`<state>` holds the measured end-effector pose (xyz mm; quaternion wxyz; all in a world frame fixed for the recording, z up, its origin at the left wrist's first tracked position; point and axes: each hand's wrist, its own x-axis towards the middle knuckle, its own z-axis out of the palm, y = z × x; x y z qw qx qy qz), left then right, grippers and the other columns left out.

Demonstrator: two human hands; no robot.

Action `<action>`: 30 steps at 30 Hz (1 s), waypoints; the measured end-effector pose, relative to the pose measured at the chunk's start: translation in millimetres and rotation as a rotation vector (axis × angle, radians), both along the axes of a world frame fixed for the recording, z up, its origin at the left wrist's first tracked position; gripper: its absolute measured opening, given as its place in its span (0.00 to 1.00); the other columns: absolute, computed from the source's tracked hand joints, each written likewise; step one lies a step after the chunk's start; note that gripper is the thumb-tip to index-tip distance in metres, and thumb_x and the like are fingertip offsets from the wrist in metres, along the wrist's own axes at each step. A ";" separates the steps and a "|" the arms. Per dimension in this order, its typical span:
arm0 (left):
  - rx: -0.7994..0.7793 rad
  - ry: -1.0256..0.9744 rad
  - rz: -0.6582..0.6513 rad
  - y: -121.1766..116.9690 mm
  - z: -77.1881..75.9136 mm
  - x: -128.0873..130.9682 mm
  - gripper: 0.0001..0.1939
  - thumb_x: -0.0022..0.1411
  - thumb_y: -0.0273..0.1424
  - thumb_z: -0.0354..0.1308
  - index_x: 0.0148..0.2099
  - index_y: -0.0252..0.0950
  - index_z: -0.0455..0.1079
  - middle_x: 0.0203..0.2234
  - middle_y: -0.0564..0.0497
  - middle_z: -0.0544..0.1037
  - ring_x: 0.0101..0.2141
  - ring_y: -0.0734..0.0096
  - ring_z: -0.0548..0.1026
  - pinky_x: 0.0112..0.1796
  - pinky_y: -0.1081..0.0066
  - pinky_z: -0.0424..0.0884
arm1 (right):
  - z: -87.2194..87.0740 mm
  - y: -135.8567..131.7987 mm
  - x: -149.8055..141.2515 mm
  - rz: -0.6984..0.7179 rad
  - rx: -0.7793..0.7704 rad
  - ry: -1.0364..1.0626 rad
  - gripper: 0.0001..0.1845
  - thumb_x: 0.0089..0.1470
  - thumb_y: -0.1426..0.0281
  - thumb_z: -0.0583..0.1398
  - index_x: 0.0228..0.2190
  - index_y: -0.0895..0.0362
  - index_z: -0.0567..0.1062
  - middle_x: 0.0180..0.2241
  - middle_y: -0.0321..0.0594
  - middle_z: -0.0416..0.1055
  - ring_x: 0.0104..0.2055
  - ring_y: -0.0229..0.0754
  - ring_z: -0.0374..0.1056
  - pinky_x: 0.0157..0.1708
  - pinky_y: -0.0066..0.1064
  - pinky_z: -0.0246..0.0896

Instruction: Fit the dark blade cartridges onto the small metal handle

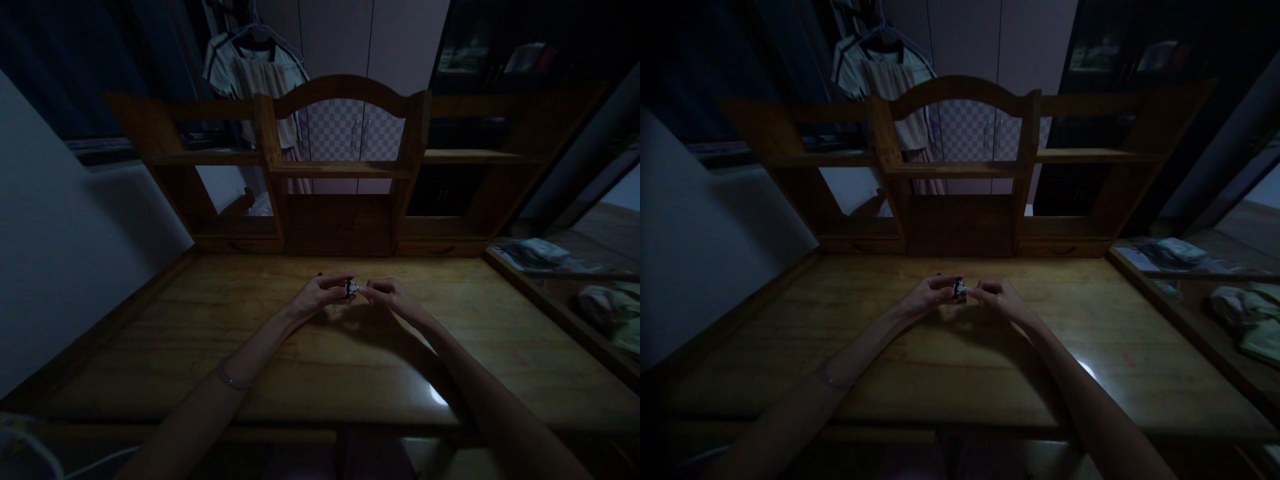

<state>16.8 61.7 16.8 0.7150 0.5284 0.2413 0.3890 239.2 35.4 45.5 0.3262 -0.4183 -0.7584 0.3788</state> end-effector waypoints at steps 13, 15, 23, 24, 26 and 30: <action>-0.044 0.048 0.071 0.0 -1.0 0.3 0.29 0.47 0.30 0.68 0.53 0.33 0.70 0.41 0.41 0.75 0.38 0.64 0.76 0.45 0.61 0.70 | -3.1 1.5 0.0 0.002 0.021 -0.034 0.26 0.55 0.51 0.55 0.22 0.62 0.68 0.22 0.37 0.60 0.26 0.33 0.56 0.26 0.27 0.47; -0.039 0.055 0.069 -0.2 -0.9 0.3 0.29 0.47 0.30 0.68 0.53 0.33 0.70 0.41 0.41 0.76 0.38 0.64 0.76 0.45 0.62 0.70 | -2.5 1.6 0.4 0.011 0.007 -0.040 0.26 0.55 0.51 0.55 0.22 0.62 0.69 0.22 0.37 0.61 0.26 0.33 0.56 0.26 0.27 0.48; -0.012 0.114 0.074 -3.0 2.8 -0.2 0.29 0.48 0.30 0.68 0.53 0.32 0.70 0.40 0.40 0.76 0.36 0.66 0.77 0.41 0.67 0.72 | -3.1 2.2 3.3 0.063 -0.031 -0.063 0.25 0.55 0.52 0.55 0.25 0.63 0.71 0.23 0.37 0.63 0.25 0.33 0.56 0.25 0.26 0.48; -0.006 0.117 0.071 -3.1 3.0 -0.4 0.28 0.48 0.29 0.68 0.53 0.32 0.70 0.40 0.40 0.76 0.36 0.66 0.77 0.40 0.68 0.72 | -3.4 2.0 3.9 0.069 -0.034 -0.062 0.25 0.55 0.52 0.56 0.25 0.63 0.72 0.23 0.38 0.63 0.26 0.33 0.57 0.25 0.26 0.48; -0.002 0.122 0.070 -3.2 3.3 -0.5 0.28 0.48 0.29 0.68 0.53 0.32 0.70 0.39 0.41 0.76 0.35 0.67 0.76 0.40 0.68 0.72 | -3.9 1.3 4.8 0.090 -0.026 -0.056 0.24 0.55 0.52 0.56 0.27 0.63 0.73 0.24 0.38 0.64 0.27 0.33 0.57 0.26 0.25 0.49; -0.007 0.157 0.093 -3.1 4.8 0.0 0.29 0.47 0.30 0.68 0.53 0.32 0.70 0.39 0.42 0.77 0.35 0.67 0.76 0.41 0.67 0.72 | -5.8 0.3 5.1 0.092 0.058 -0.090 0.24 0.57 0.53 0.54 0.29 0.62 0.75 0.24 0.36 0.64 0.26 0.33 0.56 0.25 0.25 0.47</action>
